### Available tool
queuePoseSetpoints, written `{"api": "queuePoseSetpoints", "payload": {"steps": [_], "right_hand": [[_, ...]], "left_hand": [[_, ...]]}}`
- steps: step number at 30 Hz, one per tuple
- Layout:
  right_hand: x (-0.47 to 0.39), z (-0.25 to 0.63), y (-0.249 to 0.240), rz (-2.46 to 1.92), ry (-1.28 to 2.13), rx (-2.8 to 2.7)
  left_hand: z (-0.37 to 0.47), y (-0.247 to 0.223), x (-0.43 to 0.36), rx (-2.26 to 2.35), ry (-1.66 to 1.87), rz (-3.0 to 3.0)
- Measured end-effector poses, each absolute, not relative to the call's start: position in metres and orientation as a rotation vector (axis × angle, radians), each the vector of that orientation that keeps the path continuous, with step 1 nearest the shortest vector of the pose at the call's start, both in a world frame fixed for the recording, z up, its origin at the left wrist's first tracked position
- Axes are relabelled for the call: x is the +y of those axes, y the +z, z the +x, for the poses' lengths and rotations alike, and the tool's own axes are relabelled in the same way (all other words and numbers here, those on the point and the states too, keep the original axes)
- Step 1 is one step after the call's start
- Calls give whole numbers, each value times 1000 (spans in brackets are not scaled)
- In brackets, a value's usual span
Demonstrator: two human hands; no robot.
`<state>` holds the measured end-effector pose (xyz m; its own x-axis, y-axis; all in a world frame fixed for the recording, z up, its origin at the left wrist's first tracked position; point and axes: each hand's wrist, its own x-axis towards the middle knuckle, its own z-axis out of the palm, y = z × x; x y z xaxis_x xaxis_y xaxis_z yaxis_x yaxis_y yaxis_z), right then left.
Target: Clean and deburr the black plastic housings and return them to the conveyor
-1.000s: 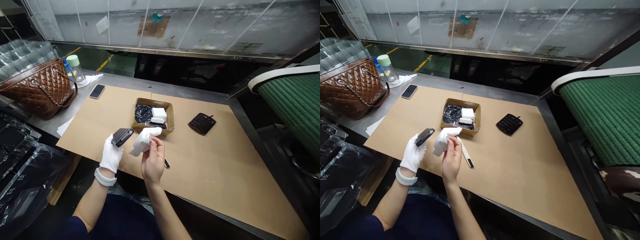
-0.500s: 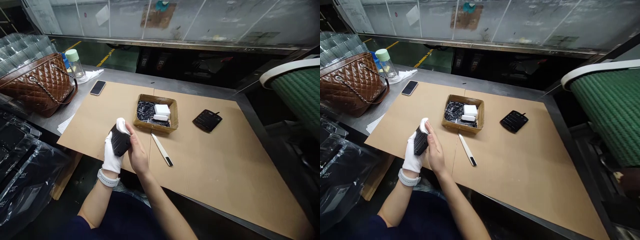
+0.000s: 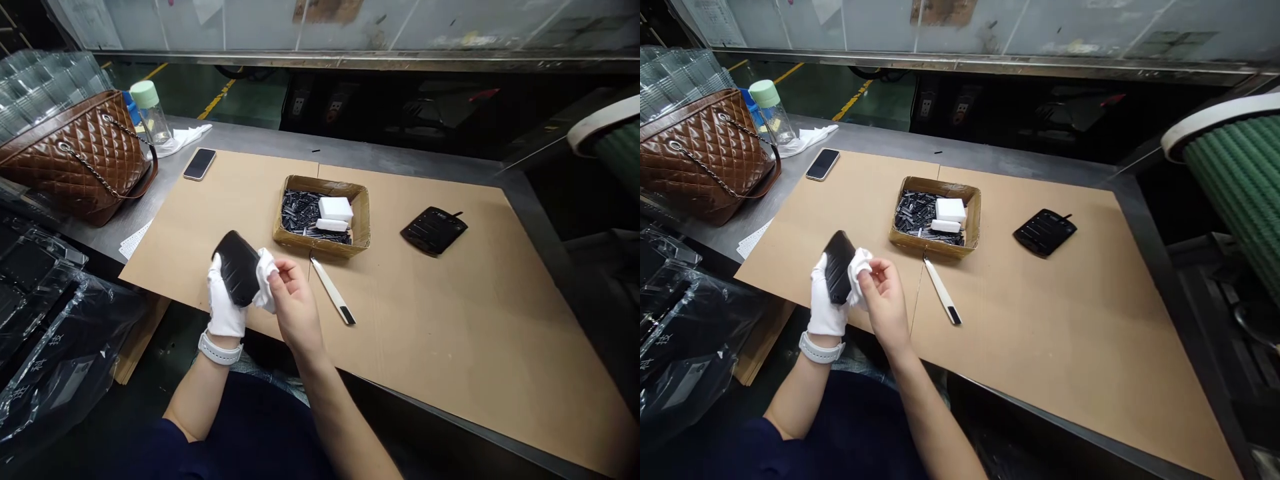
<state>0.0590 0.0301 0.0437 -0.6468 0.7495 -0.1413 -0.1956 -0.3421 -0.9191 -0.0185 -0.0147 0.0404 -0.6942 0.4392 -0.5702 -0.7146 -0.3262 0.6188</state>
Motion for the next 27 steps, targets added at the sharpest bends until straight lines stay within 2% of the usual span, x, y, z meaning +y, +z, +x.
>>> {"api": "queuePoseSetpoints", "payload": {"steps": [3,12,15,24,27], "right_hand": [[30,60,44,-681,2126,-1440],[19,59,25,-618,1742,-1531],[19,60,22,-548,1767,-1598],[13,53,40,-713,1926,-1330],[21,48,40,-726,1923,-1411]], "left_hand": [[-16,42,-18,1132,2160,-402],[-15,45,-17,826,2031,-432],[-17,42,-18,727,2074,-379],[-16,45,-19,939,2110,-462],[-21,45,-18,1077,2152,-457]]}}
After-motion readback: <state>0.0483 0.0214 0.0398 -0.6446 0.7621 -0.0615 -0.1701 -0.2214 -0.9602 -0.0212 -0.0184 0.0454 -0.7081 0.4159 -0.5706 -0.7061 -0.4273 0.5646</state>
